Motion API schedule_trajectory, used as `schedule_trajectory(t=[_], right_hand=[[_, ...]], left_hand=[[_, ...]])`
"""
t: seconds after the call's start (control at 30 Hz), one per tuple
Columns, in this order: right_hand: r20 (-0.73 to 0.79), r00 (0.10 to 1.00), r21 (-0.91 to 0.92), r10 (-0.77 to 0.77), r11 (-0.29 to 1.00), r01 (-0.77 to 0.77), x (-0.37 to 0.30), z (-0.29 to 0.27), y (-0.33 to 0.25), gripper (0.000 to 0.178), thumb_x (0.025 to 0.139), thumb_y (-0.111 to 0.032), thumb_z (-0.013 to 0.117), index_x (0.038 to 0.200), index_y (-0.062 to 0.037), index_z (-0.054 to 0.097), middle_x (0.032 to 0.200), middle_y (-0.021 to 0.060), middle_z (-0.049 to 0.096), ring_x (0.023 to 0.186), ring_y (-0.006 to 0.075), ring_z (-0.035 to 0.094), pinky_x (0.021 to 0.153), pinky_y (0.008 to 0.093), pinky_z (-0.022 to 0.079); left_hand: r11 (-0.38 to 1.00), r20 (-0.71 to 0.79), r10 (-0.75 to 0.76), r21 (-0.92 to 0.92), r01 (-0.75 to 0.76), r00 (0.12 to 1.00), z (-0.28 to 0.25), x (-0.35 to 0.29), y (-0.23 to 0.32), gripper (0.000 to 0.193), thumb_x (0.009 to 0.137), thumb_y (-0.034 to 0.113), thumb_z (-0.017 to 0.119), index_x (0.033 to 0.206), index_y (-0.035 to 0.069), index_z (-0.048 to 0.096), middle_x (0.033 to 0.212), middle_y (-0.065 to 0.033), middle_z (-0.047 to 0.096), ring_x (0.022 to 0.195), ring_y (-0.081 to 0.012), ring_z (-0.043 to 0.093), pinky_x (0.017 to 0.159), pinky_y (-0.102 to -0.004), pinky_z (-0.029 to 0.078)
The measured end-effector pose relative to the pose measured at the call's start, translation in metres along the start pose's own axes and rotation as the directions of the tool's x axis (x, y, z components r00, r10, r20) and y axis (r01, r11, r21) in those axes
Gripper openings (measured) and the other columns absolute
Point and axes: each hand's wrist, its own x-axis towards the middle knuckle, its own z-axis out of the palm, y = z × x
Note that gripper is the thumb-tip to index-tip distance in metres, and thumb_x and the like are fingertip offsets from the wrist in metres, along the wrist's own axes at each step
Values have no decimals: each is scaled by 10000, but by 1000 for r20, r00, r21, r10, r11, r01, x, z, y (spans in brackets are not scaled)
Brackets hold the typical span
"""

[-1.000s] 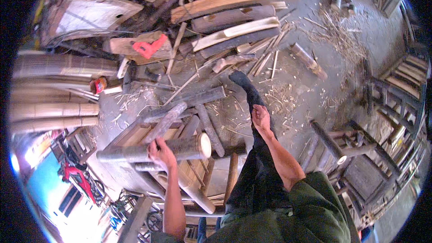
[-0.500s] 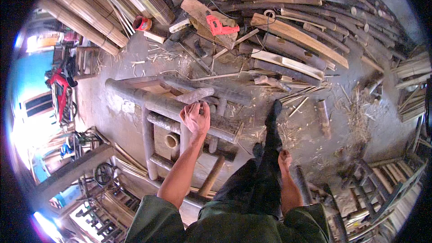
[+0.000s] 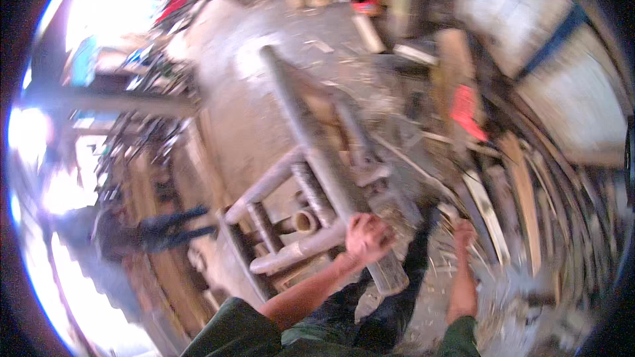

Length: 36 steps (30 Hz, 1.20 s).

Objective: The person assembles a bamboo chair by inserting thin bamboo rods into pre-drilled holes in the frame. They use a hammer to tap the rods into place and a red plastic mallet to secure joints. The person also flips the chair frame to access different sides and continues inserting rods.

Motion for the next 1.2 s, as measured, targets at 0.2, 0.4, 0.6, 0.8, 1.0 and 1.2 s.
schedule_trajectory(t=[0.2, 0.4, 0.6, 0.8, 1.0, 1.2], right_hand=[[437, 898, 888, 54, 133, -440, 238, 156, 5, 894, 808, -301, 679, 1509, -198, 134, 1503, 122, 280, 1373, 324, 285, 1047, 478, 349], [245, 962, 969, 120, 13, -248, 347, 226, 0, 890, 858, -291, 647, 1514, -212, 51, 1179, 187, 582, 1022, 348, 593, 809, 466, 492], [342, 911, 940, -229, 71, -335, 368, 231, -38, 858, 865, -211, 661, 1510, -190, 96, 1045, 171, 655, 841, 306, 659, 670, 416, 528], [118, 992, 993, -36, -27, -119, 356, 225, 4, 772, 884, -215, 646, 1496, -184, 177, 1218, 160, 579, 946, 292, 644, 738, 432, 536], [81, 974, 993, -211, -66, -97, 388, 182, 135, 572, 847, -412, 639, 1315, -146, 445, 1115, 129, 619, 905, 319, 644, 741, 449, 524], [-4, 962, 834, -272, -532, -147, 323, 68, 349, 311, 808, -311, 671, 937, -28, 660, 763, 153, 662, 706, 291, 639, 645, 398, 475]], left_hand=[[999, 59, -29, -41, 31, 998, 4, 20, 0, 161, 755, 238, 717, 836, 138, 620, 873, 0, 627, 960, -179, 580, 868, -371, 409], [983, 182, -180, 5, 182, 967, 2, 34, 20, 197, 768, 252, 720, 906, 150, 623, 930, 24, 627, 999, -155, 577, 857, -345, 403], [973, 185, -231, 22, 231, 955, 8, 33, 21, 194, 787, 245, 697, 935, 155, 609, 934, 31, 601, 1000, -155, 564, 864, -332, 391], [982, 187, -186, 5, 189, 965, 5, 27, 12, 223, 794, 286, 693, 972, 175, 615, 950, 30, 609, 1035, -176, 552, 872, -363, 397], [993, 136, -117, 1, 117, 984, 13, 22, 4, 233, 812, 336, 654, 963, 169, 594, 968, 4, 604, 1044, -195, 530, 902, -391, 383], [993, 83, -114, 40, 111, 990, 4, 5, 9, 241, 821, 400, 608, 850, 161, 591, 925, -12, 616, 1063, -200, 521, 945, -407, 366]])
